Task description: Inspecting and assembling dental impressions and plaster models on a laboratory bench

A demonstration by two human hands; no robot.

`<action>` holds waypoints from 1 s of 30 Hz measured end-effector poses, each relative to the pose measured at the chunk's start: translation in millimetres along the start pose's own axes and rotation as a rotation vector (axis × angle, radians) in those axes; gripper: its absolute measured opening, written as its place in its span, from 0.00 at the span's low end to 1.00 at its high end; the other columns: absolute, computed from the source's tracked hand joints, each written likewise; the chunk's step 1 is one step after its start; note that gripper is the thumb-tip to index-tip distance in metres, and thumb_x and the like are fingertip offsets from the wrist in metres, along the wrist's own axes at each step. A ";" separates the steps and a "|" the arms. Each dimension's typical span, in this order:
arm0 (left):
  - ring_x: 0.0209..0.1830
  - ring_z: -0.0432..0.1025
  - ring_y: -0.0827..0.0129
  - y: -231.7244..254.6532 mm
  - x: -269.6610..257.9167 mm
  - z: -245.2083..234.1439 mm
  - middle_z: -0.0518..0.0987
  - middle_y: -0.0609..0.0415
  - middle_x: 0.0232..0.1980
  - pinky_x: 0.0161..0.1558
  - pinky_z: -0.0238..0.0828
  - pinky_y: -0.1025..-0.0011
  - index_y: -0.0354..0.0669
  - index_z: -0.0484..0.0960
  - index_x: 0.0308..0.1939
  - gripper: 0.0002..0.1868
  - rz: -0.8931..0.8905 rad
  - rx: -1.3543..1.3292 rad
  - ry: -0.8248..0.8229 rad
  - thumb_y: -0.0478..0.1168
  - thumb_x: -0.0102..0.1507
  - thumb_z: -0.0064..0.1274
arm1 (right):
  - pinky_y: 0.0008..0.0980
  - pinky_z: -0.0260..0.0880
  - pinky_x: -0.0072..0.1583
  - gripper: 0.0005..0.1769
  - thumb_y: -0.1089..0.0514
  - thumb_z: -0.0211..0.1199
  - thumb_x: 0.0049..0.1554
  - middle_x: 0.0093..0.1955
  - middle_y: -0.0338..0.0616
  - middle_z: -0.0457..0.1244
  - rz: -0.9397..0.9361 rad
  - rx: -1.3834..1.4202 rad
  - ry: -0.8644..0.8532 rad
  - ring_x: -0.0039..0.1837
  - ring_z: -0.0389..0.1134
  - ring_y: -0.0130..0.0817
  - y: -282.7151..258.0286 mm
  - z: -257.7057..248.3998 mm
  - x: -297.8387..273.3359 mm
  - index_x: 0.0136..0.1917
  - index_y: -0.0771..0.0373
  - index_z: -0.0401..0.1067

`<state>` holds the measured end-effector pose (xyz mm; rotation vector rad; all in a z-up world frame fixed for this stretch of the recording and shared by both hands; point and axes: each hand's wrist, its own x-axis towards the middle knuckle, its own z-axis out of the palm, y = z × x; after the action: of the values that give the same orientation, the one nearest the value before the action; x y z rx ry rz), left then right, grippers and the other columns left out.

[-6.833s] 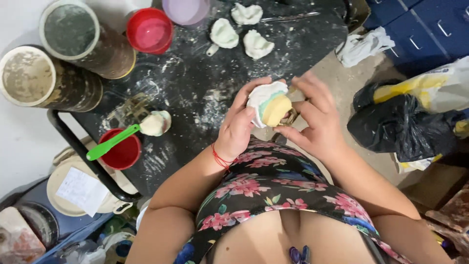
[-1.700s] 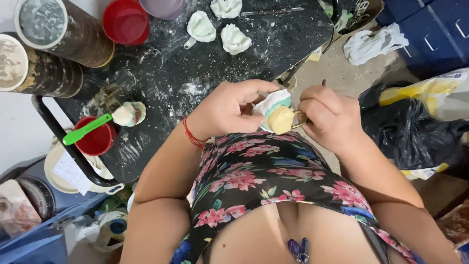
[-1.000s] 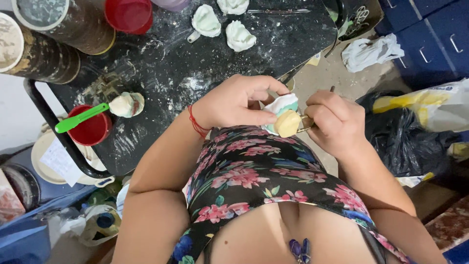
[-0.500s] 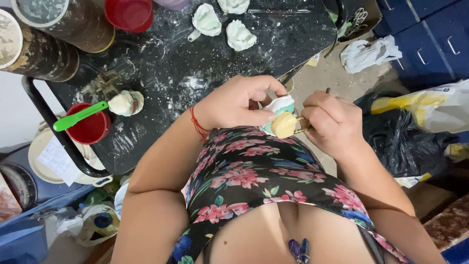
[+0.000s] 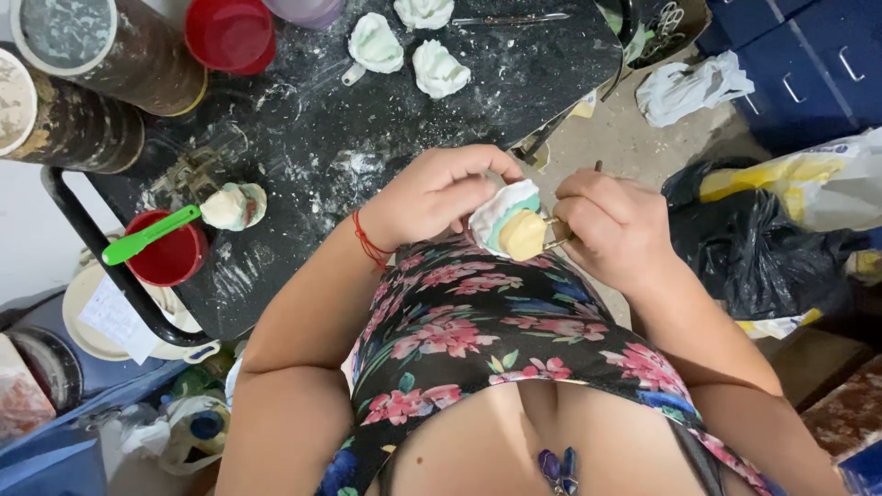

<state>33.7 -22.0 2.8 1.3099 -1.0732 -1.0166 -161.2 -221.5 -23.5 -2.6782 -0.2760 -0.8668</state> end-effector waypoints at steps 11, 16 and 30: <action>0.61 0.75 0.36 38.5 -3.0 21.1 0.74 0.32 0.66 0.59 0.74 0.42 0.48 0.50 0.81 0.67 -0.131 0.806 0.062 0.65 0.51 0.78 | 0.40 0.70 0.47 0.10 0.70 0.67 0.54 0.41 0.45 0.64 0.418 0.284 0.075 0.44 0.70 0.52 -16.2 9.8 20.3 0.39 0.61 0.68; 0.60 0.76 0.36 33.9 1.8 22.3 0.74 0.37 0.66 0.59 0.75 0.42 0.55 0.52 0.79 0.64 -0.142 0.777 0.083 0.66 0.49 0.77 | 0.40 0.70 0.47 0.10 0.69 0.67 0.54 0.42 0.45 0.64 0.427 0.209 0.088 0.45 0.69 0.52 -17.5 11.4 21.2 0.39 0.60 0.68; 0.63 0.76 0.41 31.5 5.2 3.7 0.78 0.40 0.66 0.68 0.70 0.48 0.46 0.66 0.73 0.48 -0.093 0.575 0.206 0.49 0.53 0.73 | 0.46 0.67 0.56 0.16 0.62 0.73 0.58 0.47 0.50 0.61 0.525 0.527 0.274 0.53 0.67 0.42 3.2 25.6 -15.0 0.55 0.66 0.69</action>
<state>30.3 -27.4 34.3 1.8953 -1.1986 -0.6342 -158.7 -216.9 -52.9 -1.9740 0.2283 -0.8298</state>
